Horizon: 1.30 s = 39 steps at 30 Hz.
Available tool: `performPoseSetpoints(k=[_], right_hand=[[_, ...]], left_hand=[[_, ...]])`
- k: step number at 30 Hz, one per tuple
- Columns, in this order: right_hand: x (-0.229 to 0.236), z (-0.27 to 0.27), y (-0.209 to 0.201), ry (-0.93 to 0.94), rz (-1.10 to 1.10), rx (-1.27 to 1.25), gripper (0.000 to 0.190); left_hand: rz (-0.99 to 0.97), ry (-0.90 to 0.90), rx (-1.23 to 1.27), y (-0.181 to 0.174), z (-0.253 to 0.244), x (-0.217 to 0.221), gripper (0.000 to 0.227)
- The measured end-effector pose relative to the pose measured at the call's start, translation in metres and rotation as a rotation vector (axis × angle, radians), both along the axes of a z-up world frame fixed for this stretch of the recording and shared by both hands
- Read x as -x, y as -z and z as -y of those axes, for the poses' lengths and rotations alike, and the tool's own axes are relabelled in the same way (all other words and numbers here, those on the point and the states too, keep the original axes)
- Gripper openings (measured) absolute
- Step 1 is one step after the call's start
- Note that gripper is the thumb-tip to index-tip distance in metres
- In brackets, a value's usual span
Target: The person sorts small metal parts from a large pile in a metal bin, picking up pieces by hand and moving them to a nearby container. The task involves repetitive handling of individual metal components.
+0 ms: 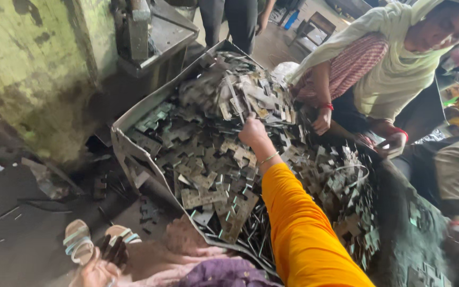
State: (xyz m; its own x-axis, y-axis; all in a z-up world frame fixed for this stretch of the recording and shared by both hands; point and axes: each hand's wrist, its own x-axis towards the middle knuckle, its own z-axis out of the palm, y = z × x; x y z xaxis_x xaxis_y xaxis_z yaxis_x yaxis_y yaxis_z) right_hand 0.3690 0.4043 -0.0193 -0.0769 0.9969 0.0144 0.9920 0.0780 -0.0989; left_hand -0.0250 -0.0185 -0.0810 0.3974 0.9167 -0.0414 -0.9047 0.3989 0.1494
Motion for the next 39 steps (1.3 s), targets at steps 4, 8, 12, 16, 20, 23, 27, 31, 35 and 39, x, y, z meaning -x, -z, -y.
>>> performPoseSetpoints(k=[4, 8, 12, 16, 20, 23, 27, 31, 35, 39], right_hand=[[0.015, 0.072, 0.009, -0.183, -0.059, -0.105, 0.073], [0.038, 0.157, 0.013, -0.177, 0.218, 0.044, 0.079], [0.036, 0.246, 0.014, -0.235, 0.136, 0.154, 0.084], [0.028, 0.286, 0.017, -0.227, -0.024, 0.094, 0.089], [0.013, 0.287, 0.026, -0.166, -0.082, 0.081, 0.095], [0.009, 0.283, 0.038, -0.185, -0.176, 0.018, 0.093], [0.011, 0.281, 0.040, -0.217, -0.322, -0.120, 0.095], [0.000, 0.262, 0.028, -0.250, -0.327, -0.394, 0.083], [-0.019, 0.200, 0.017, -0.307, -0.536, -0.500, 0.070], [-0.049, 0.110, 0.001, -0.212, -0.369, -0.670, 0.080]], left_hand=[[-0.118, -0.200, 0.288, 0.042, 0.028, 0.007, 0.064], [-0.122, -0.269, 0.349, 0.098, 0.060, 0.015, 0.063], [-0.125, -0.305, 0.369, 0.147, 0.080, 0.026, 0.061], [-0.131, -0.325, 0.366, 0.170, 0.075, 0.033, 0.060], [0.026, -0.308, 0.274, 0.176, 0.066, 0.023, 0.059], [-0.174, -0.303, 0.319, 0.173, 0.056, 0.021, 0.061], [0.325, 0.011, -0.022, 0.158, 0.039, 0.029, 0.056], [0.076, -0.172, 0.214, 0.138, 0.027, 0.018, 0.057], [-0.057, -0.216, 0.322, 0.111, 0.020, 0.006, 0.058], [-0.153, -0.231, 0.386, 0.075, 0.012, 0.002, 0.060]])
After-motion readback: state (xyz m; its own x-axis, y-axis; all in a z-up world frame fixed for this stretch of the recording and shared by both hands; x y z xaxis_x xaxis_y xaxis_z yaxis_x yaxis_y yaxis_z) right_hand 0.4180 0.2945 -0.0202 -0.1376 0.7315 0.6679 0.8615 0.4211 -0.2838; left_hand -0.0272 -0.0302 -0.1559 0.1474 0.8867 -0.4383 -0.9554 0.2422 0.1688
